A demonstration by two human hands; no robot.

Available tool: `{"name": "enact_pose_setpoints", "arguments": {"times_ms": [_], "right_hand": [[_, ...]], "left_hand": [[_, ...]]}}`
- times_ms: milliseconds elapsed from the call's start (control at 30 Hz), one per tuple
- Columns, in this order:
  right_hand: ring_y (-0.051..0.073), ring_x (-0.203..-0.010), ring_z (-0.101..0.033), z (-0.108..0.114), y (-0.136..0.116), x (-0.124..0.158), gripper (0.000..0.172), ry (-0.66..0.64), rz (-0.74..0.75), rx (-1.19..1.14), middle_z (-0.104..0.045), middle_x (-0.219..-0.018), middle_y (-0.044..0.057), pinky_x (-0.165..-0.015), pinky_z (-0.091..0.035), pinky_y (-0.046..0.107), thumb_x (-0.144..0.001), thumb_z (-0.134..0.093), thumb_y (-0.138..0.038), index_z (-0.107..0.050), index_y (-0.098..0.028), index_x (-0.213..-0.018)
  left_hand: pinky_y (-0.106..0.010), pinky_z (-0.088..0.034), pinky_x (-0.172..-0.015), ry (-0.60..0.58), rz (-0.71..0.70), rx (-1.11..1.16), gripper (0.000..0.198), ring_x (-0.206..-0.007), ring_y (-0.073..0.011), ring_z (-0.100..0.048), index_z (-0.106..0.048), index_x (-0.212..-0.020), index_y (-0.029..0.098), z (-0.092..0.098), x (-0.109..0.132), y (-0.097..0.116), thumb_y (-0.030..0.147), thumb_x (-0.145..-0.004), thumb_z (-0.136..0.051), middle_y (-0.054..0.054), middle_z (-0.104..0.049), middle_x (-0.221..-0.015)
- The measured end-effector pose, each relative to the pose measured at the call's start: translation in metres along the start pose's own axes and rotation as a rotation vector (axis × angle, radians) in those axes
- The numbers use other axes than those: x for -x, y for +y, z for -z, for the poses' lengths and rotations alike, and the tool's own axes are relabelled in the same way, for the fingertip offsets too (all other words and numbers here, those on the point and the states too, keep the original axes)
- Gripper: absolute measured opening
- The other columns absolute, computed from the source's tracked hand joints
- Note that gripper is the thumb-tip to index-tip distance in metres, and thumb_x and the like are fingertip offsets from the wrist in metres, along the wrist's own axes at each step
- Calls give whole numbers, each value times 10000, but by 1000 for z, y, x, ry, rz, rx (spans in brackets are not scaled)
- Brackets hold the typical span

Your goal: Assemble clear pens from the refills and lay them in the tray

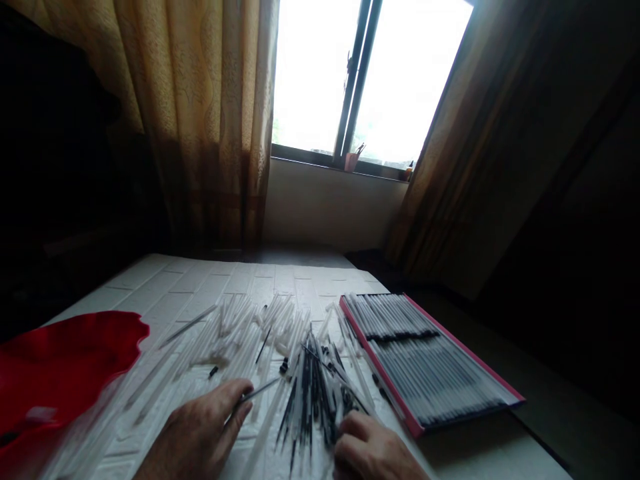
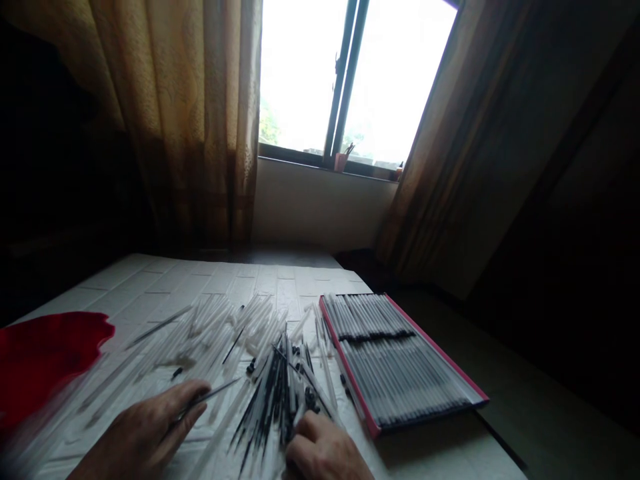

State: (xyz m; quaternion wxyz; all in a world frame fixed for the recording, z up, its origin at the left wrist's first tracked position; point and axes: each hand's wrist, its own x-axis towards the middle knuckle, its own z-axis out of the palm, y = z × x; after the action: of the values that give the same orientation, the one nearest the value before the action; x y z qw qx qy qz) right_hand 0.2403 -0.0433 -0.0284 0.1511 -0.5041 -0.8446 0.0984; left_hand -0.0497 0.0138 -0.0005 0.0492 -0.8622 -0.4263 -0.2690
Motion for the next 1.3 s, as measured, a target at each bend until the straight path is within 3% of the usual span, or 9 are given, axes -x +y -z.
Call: {"name": "enact_pose_setpoints", "arguments": {"times_ms": [100,233,367,533,667,800,967,1167,1300], "right_hand": [[157,-737,-605,13,-2,-16,123,84,95,-7,-652,-869,70,-641,-451,212,-800,-516,-137,-611,-194,-746],[160,-752,-609,27,2,-16,214,123,87,-67,-644,-875,83,-670,-471,227,-885,-421,-163,-602,-188,-773],[166,-737,-613,54,14,-23,247,147,-11,0,-648,-834,66,-673,-464,244,-933,-411,-202,-623,-191,-806],[209,-873,-612,82,43,-69,279,97,-177,310,-679,-970,85,-756,-452,294,-876,-457,-119,-704,-196,-980],[212,-911,-595,78,59,-97,294,37,-129,332,-692,-962,59,-793,-448,289,-786,-520,-65,-742,-220,-902],[226,-853,-602,68,64,-106,214,-9,-90,318,-696,-894,56,-783,-465,313,-712,-589,-69,-736,-201,-793],[229,-799,-616,73,64,-109,152,30,-89,252,-690,-819,63,-750,-458,321,-756,-574,-91,-684,-188,-714],[175,-642,-629,78,40,-92,276,147,-106,52,-683,-784,58,-620,-467,291,-961,-338,-263,-598,-175,-989],[137,-635,-632,57,7,-73,287,73,-58,-702,-688,-819,44,-573,-487,236,-952,-432,-403,-567,-192,-1092]], "left_hand": [[-266,-625,-674,14,1,-11,216,-789,-206,-774,-634,-1000,248,2,-1,0,241,-892,-446,-22,-804,-910],[-281,-627,-673,5,8,-13,223,-790,-215,-774,-640,-992,245,3,-2,1,228,-885,-446,-22,-805,-908],[-279,-630,-648,-4,7,-8,225,-774,-218,-775,-637,-991,245,1,-2,2,225,-882,-442,-21,-806,-899],[-251,-624,-659,26,-13,-8,210,-781,-209,-775,-617,-1006,262,-2,0,1,225,-881,-452,-10,-806,-909],[-246,-625,-647,39,-33,9,207,-759,-205,-777,-596,-1022,261,-4,2,0,207,-882,-454,-10,-806,-892],[-232,-620,-659,51,-30,32,210,-766,-202,-775,-576,-1035,279,-6,5,-1,195,-871,-475,5,-802,-897],[-228,-618,-638,38,-25,44,194,-741,-198,-775,-572,-1018,278,-7,6,-1,198,-880,-463,10,-797,-866],[-188,-598,-691,68,-18,124,181,-778,-164,-769,-582,-1055,293,0,1,2,259,-929,-457,31,-793,-898],[-162,-576,-733,74,28,208,177,-812,-149,-760,-597,-1072,296,6,-2,6,294,-947,-471,33,-784,-921]]}}
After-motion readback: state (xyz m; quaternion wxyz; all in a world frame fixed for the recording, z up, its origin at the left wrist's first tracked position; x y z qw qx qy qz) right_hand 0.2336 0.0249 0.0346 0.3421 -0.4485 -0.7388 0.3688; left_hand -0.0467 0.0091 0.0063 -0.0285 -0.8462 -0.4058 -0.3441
